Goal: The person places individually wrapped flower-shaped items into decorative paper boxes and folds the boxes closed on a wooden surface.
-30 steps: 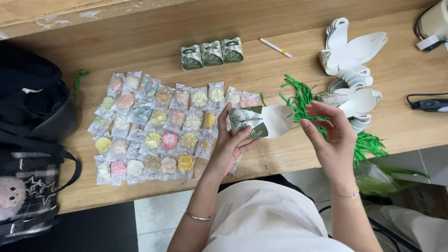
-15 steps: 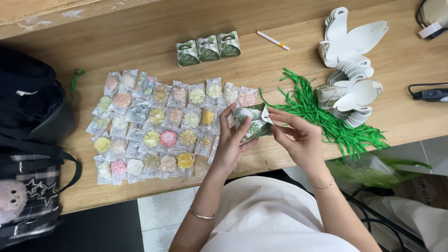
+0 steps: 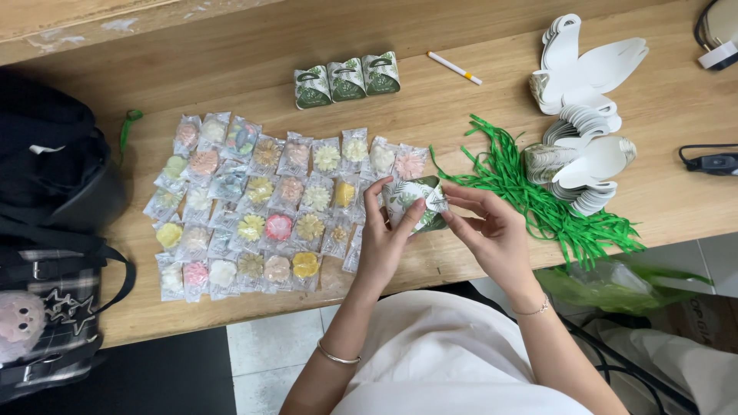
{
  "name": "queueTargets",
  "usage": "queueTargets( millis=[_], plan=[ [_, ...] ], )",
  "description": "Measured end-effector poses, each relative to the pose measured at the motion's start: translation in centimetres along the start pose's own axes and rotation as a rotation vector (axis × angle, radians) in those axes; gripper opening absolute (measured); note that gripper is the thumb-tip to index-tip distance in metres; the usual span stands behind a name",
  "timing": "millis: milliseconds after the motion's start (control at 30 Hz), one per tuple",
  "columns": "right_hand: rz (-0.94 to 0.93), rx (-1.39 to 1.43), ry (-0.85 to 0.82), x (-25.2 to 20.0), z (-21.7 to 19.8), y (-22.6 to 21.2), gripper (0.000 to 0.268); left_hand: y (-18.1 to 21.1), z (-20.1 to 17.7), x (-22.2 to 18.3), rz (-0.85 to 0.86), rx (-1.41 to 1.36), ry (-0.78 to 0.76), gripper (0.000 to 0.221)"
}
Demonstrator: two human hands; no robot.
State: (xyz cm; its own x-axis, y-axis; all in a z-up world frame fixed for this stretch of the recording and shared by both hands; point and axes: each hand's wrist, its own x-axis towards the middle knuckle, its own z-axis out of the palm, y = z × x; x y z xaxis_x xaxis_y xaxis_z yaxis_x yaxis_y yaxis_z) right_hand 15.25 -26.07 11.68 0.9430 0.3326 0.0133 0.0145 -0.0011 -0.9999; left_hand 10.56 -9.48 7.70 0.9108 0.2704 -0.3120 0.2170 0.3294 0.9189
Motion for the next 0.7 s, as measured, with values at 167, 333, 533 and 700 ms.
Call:
queueTargets(
  millis=[167, 333, 533, 700],
  plan=[
    [-0.104, -0.318, -0.001, 0.2, -0.1, 0.4, 0.020, 0.3, 0.3, -0.2, 0.182, 0.330, -0.018, 0.059],
    [-0.307, -0.556, -0.083, 0.5, -0.2, 0.7, 0.017, 0.6, 0.7, -0.5, 0.124, 0.498, -0.012, 0.056],
    [-0.428, -0.642, -0.266, 1.1, -0.8, 2.6, 0.022, -0.9, 0.9, -0.7, 0.126, 0.663, 0.075, 0.059],
    [-0.371, -0.528, -0.356, 2.3, -1.8, 3.0, 0.020, -2.8, 1.0, -0.2, 0.189, 0.677, 0.084, 0.067]
  ],
)
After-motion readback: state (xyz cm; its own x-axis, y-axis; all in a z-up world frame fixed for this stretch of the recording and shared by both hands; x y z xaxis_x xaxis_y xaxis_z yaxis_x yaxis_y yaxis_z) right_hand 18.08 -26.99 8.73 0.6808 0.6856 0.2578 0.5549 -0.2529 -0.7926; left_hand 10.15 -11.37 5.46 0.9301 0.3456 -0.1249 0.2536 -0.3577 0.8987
